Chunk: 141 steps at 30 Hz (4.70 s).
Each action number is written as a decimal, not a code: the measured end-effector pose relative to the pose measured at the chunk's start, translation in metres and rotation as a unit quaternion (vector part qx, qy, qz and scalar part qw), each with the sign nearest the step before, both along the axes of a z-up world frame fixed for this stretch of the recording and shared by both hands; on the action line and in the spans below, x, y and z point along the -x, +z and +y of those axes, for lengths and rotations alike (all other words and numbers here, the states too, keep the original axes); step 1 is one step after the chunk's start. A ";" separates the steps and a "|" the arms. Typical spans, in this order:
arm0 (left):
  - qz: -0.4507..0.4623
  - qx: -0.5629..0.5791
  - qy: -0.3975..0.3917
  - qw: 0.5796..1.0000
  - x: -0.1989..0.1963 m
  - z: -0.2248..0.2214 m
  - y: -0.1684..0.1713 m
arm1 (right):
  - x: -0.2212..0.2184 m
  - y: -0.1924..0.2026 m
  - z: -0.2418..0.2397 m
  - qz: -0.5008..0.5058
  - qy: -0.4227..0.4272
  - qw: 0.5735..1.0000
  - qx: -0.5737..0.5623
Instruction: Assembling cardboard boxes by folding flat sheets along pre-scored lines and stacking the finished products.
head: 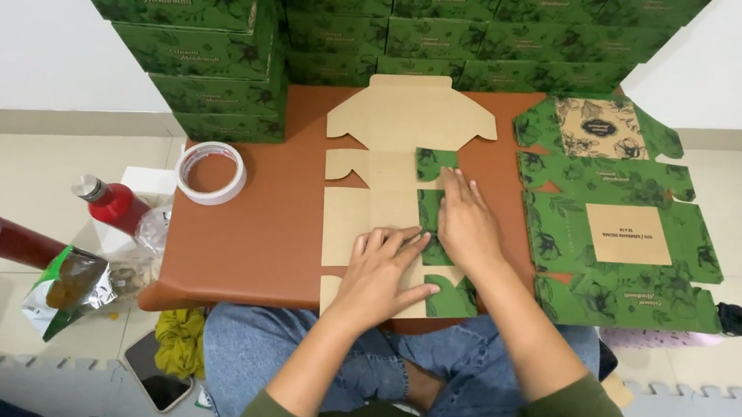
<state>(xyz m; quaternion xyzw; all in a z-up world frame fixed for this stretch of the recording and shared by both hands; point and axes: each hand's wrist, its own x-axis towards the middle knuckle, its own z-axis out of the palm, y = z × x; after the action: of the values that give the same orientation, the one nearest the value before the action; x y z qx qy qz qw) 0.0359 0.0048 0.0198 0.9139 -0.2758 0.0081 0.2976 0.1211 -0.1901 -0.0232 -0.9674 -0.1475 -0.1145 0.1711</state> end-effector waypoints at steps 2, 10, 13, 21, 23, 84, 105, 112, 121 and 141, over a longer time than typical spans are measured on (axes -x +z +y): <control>0.000 -0.001 0.000 1.000 0.000 0.000 0.001 | -0.018 -0.004 0.001 -0.005 0.009 1.000 0.016; 0.004 -0.004 0.003 1.000 -0.001 0.000 0.000 | -0.016 -0.008 0.004 -0.025 0.016 0.998 0.061; 0.009 -0.005 -0.003 1.000 -0.002 0.000 0.002 | 0.002 -0.001 0.006 -0.050 -0.006 0.995 0.085; 0.007 -0.007 0.001 1.000 -0.001 -0.002 -0.003 | -0.077 -0.013 -0.006 -0.064 -0.006 0.998 0.026; 0.000 -0.010 0.002 1.000 -0.001 -0.001 -0.003 | -0.076 -0.014 0.001 -0.075 -0.060 0.995 0.023; -0.094 -0.114 0.137 0.979 0.076 0.038 0.002 | 0.109 0.017 -0.020 0.040 0.115 0.992 0.014; -0.038 -0.152 0.078 0.985 0.042 -0.030 -0.032 | 0.111 0.016 -0.018 0.007 0.104 0.994 0.026; -0.060 -0.143 0.087 0.984 0.034 -0.027 -0.035 | 0.113 0.015 -0.018 0.017 0.105 0.994 0.009; -0.067 -0.106 0.037 0.991 0.097 -0.018 -0.030 | 0.111 0.017 -0.014 0.043 0.098 0.994 -0.004; -0.072 0.161 0.183 0.967 0.063 -0.006 -0.028 | 0.113 0.025 -0.012 0.040 0.085 0.995 0.017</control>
<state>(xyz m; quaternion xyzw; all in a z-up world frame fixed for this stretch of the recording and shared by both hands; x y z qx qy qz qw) -0.0272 -0.0014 -0.0078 0.8858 -0.1194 0.1725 0.4140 0.0083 -0.2021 0.0022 -0.9578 -0.2246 -0.0584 0.1699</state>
